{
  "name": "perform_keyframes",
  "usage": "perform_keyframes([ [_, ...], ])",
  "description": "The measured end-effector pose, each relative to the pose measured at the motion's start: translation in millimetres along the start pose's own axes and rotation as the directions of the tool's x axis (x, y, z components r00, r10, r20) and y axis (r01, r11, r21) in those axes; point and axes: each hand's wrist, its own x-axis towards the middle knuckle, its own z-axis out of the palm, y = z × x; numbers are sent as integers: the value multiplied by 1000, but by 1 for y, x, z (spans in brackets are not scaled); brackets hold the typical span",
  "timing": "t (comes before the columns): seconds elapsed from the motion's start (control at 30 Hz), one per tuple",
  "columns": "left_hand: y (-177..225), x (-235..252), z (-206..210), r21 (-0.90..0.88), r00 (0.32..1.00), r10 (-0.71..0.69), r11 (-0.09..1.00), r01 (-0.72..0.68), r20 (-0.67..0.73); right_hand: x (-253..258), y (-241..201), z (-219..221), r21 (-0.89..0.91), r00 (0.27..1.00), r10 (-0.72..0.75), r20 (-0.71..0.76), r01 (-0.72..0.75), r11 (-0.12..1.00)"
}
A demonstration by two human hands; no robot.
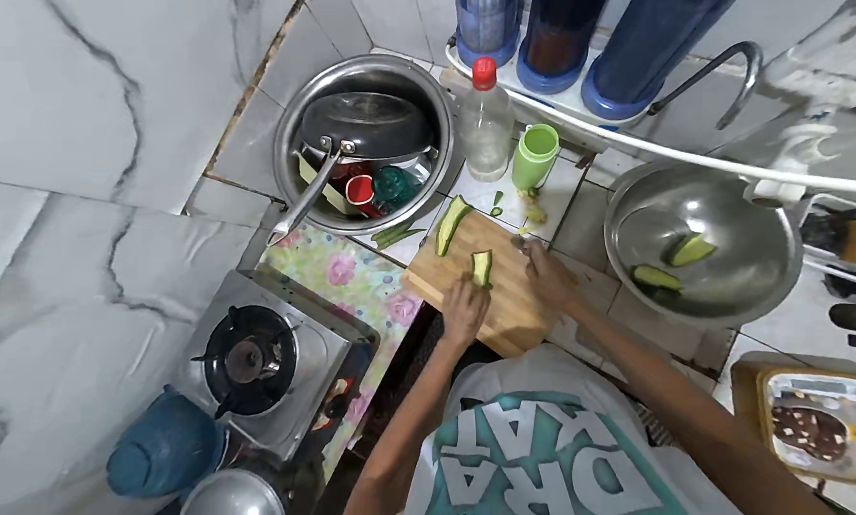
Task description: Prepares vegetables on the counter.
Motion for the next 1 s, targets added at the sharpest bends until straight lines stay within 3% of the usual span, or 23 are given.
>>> perform_keyframes([
  [0.13, 8, 9, 1, -222, 994, 64, 974, -43, 88, -12, 8, -11, 131, 995, 93, 38, -97, 987],
  [0.23, -3, 42, -18, -181, 977, 35, 984, 4, 212, -22, 23, -15, 253, 998, 65, -8, -60, 966],
  [0.3, -12, 70, -24, -61, 888, 6, 998, 25, 460, -25, 32, -12, 320, 999, 40, -32, -27, 947],
  [0.37, -9, 98, -24, 70, 737, -107, 994, 80, 667, -25, 34, -12, 309, 998, 62, 11, -62, 949],
  [0.4, -5, 108, -22, 132, 682, -164, 986, 100, 713, -24, 31, -13, 280, 994, 93, 61, -106, 954],
  [0.5, 0, 120, -20, 179, 606, -261, 965, 193, 751, -26, 21, -16, 173, 980, 151, 132, -173, 970],
  [0.6, -22, 109, -26, 29, 615, -270, 928, 373, 741, -28, 8, -22, -17, 977, 186, 104, -185, 983],
  [0.67, -37, 95, -32, -43, 620, -250, 908, 418, 743, -30, -3, -25, -128, 982, 159, 100, -146, 981],
  [0.77, -51, 73, -36, -84, 646, -191, 925, 370, 739, -19, -11, -17, -285, 975, 47, 215, 17, 958],
  [0.83, -47, 68, -37, -42, 647, -208, 936, 350, 733, -3, -17, -13, -369, 960, 63, 274, 44, 928],
  [1.0, -33, 69, -31, 52, 661, -238, 956, 288, 712, 34, -17, -30, -287, 998, 58, -26, -63, 956],
])
